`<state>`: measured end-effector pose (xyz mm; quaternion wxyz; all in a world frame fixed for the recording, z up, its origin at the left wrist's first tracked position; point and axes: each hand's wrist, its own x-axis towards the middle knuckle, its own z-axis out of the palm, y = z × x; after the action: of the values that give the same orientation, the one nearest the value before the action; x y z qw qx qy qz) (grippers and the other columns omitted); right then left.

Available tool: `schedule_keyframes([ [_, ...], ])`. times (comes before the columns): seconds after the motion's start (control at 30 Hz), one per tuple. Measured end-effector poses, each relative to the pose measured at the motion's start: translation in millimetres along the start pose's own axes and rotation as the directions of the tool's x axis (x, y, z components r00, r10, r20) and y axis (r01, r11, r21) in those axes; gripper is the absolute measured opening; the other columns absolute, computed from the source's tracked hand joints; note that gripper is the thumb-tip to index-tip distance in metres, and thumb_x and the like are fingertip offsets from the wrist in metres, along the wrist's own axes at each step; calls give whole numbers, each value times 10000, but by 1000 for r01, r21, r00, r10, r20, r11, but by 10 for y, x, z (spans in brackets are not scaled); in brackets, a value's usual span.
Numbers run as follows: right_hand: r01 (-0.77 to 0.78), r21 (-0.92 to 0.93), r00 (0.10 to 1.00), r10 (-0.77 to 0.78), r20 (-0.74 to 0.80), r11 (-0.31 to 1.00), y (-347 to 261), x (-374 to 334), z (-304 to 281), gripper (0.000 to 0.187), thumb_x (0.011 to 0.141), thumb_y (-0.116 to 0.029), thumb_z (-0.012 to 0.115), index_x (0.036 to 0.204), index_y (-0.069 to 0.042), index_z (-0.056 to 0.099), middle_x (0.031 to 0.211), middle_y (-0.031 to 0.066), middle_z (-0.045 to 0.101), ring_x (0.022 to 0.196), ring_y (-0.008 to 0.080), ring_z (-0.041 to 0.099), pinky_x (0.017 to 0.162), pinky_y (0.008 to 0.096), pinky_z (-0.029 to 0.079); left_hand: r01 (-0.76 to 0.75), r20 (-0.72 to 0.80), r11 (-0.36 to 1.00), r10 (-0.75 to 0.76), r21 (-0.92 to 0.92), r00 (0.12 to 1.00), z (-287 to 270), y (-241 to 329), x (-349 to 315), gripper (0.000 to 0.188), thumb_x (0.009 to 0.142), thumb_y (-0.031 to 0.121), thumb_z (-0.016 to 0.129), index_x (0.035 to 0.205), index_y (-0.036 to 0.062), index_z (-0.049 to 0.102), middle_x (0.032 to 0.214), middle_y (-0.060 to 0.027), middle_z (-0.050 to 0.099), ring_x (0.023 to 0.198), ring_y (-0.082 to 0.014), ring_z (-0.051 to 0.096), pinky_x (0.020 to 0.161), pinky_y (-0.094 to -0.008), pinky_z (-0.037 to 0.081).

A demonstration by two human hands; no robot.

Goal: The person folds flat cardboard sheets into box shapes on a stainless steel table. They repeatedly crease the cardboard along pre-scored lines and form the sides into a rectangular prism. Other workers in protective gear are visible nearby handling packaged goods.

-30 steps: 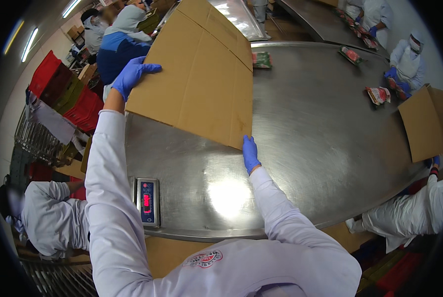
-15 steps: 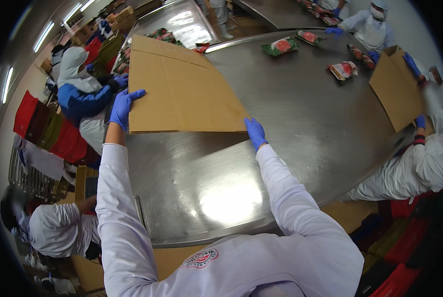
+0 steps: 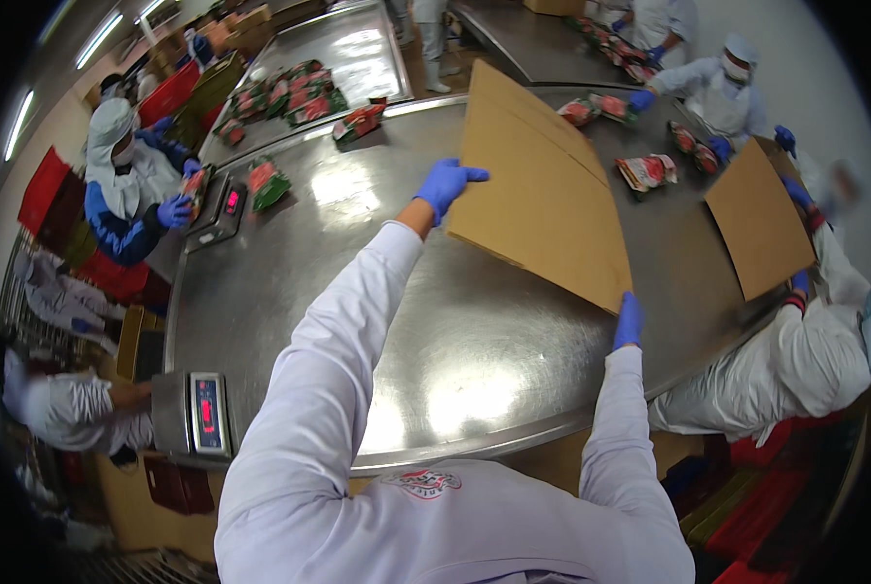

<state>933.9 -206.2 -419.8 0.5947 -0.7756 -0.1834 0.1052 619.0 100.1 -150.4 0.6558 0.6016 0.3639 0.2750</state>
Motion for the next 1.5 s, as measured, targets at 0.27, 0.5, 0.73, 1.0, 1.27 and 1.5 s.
schedule_keyframes([
  [0.27,-108,-227,946,171,276,968,-661,-83,982,477,915,-403,496,1029,42,622,1020,229,660,944,324,617,807,424,446,41,-230,999,-45,-24,972,-902,907,-761,350,818,97,682,1095,-101,604,927,-167,682,735,-232,692,675,-341,570],
  [0.5,191,-120,843,-100,528,974,-1411,-1248,3206,476,941,-421,463,1173,-22,578,1188,257,591,1045,458,571,916,468,452,-35,-457,989,100,147,884,-2736,1330,-1643,324,792,106,692,1073,-46,639,929,-104,690,748,-192,681,687,-305,547],
  [0.73,361,-167,658,-124,742,918,-2280,-2415,4613,617,909,-518,472,1204,21,530,1144,297,582,996,473,590,857,515,485,117,-528,976,-2,183,849,-4803,1349,-1976,327,826,146,686,1072,-62,629,965,-124,685,732,-222,687,681,-323,559],
  [1.0,127,-179,773,16,634,976,-2196,-2393,4860,661,913,-555,452,1139,65,506,1071,358,572,1002,497,571,861,529,466,170,-392,968,-86,185,916,-5293,927,-1219,329,872,201,652,1120,-8,598,934,-124,693,727,-232,690,682,-335,572],
  [1.27,5,-229,947,69,312,973,-1791,-2100,4093,644,911,-539,474,1192,40,502,1075,323,581,990,454,579,842,503,466,13,-213,925,74,380,974,-4600,687,-263,393,869,168,650,1203,-25,575,1013,-97,677,819,-209,684,760,-307,556],
  [1.5,149,-266,988,-130,85,952,-1774,-1329,2291,447,826,-395,680,1038,-4,635,1032,188,537,972,357,531,867,427,443,-65,-152,824,180,562,972,-1200,-218,1008,282,831,267,677,871,-12,680,825,-102,669,714,-192,629,591,-314,461],
])
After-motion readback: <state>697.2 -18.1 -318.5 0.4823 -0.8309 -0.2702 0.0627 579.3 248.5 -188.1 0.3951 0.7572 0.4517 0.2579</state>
